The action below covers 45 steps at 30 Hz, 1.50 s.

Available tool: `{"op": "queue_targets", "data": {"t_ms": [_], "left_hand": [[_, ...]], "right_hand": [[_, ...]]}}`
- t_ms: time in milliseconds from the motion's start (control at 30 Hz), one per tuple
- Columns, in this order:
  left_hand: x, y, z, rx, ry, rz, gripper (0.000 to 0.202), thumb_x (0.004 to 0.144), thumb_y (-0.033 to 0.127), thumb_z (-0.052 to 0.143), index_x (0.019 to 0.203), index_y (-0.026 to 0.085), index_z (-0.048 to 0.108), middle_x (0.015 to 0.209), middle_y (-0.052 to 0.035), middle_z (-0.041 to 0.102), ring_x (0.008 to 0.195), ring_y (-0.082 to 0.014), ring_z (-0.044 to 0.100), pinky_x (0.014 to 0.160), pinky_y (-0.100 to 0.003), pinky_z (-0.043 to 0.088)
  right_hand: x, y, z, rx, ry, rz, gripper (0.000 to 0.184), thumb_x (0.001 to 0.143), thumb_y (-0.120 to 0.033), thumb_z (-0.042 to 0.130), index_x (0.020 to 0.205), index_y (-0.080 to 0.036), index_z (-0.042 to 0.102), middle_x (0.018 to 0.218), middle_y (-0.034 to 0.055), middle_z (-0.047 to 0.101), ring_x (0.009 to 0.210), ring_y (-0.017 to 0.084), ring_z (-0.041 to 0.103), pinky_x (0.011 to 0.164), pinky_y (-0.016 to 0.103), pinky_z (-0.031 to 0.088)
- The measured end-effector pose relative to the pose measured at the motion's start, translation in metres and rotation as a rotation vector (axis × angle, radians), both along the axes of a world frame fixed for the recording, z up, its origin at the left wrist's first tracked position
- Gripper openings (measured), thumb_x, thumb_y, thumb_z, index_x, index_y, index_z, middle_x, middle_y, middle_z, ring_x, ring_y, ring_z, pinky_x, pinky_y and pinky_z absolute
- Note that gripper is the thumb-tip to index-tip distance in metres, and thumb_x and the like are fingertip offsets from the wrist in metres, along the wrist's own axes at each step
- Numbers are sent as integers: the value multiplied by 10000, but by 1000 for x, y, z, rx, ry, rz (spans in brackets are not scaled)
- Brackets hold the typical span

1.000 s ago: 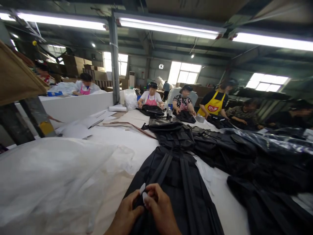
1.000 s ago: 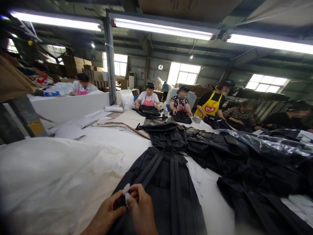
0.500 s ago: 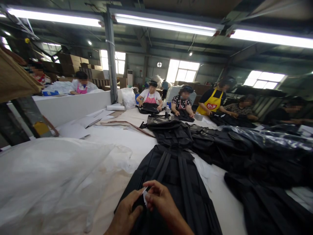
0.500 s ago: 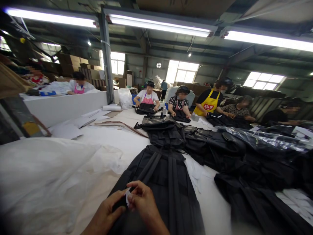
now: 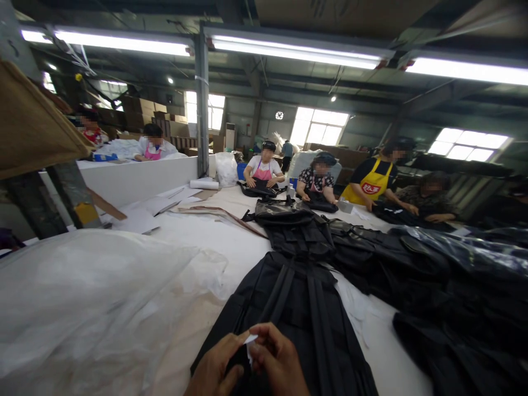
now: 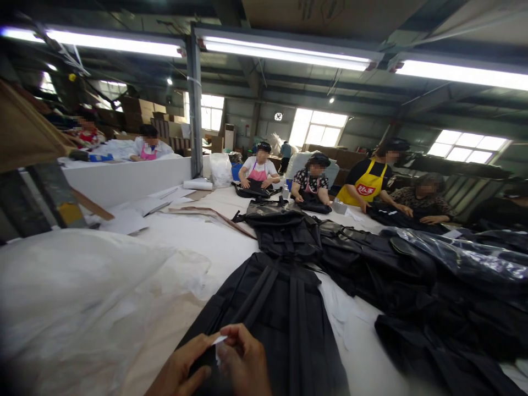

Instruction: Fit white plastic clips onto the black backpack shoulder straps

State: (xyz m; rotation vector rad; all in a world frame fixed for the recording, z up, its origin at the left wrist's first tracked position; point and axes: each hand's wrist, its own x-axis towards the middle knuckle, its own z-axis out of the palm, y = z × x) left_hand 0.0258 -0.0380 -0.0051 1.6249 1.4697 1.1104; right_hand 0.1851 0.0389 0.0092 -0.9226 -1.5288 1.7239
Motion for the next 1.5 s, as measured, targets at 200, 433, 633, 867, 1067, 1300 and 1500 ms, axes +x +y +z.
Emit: {"op": "queue_targets", "data": {"t_ms": [200, 433, 633, 867, 1067, 1300, 1500], "left_hand": [[-1, 3, 0, 87, 37, -68, 460, 846, 262, 488, 1304, 254, 532, 1073, -87, 628, 983, -236, 605, 867, -308, 483], [1, 2, -15, 238, 133, 54, 492, 828, 176, 487, 1314, 249, 505, 1243, -102, 500, 1107, -219, 550, 950, -299, 463], [10, -2, -28, 289, 117, 221, 453, 861, 263, 502, 1314, 283, 506, 1215, -83, 512, 1102, -223, 561, 928, -294, 482], [2, -6, -15, 243, 143, 90, 454, 881, 226, 514, 1333, 254, 483, 1096, -74, 560, 1013, -187, 586, 891, -275, 492], [10, -7, -1, 161, 76, 130, 287, 913, 271, 485, 1185, 245, 573, 1008, -48, 576, 963, -173, 584, 858, -273, 488], [14, -3, -6, 117, 82, 241, 249, 949, 309, 432, 1085, 252, 632, 965, -37, 588, 930, -158, 595, 829, -249, 485], [15, -2, -6, 153, 131, 264, 230, 945, 302, 444, 1041, 246, 646, 880, -22, 603, 856, -154, 611, 774, -242, 497]], "right_hand": [[2, 8, -15, 66, -37, 60, 284, 756, -367, 673, 934, -154, 618, 667, 0, 584, 553, 117, 533, 529, 229, 407], [-5, 10, -17, 28, -35, 5, 235, 712, -343, 688, 827, -147, 626, 602, -10, 588, 507, 109, 518, 495, 216, 387], [-7, 10, -17, 3, -58, -30, 244, 716, -359, 678, 807, -137, 631, 613, 15, 619, 523, 126, 537, 510, 233, 413], [-3, 8, -11, -28, -37, 31, 297, 725, -408, 695, 831, -139, 627, 658, 24, 611, 575, 133, 542, 547, 248, 426], [-5, 3, -14, -72, 56, -4, 431, 724, -473, 708, 982, -143, 608, 724, 8, 556, 602, 118, 519, 550, 246, 415], [-11, 0, -22, -74, 115, -30, 433, 720, -446, 715, 999, -149, 567, 742, 6, 562, 609, 115, 523, 546, 244, 409], [-10, 3, -15, -99, 120, -2, 400, 690, -355, 733, 980, -148, 550, 680, -28, 544, 559, 103, 514, 535, 243, 402]]}}
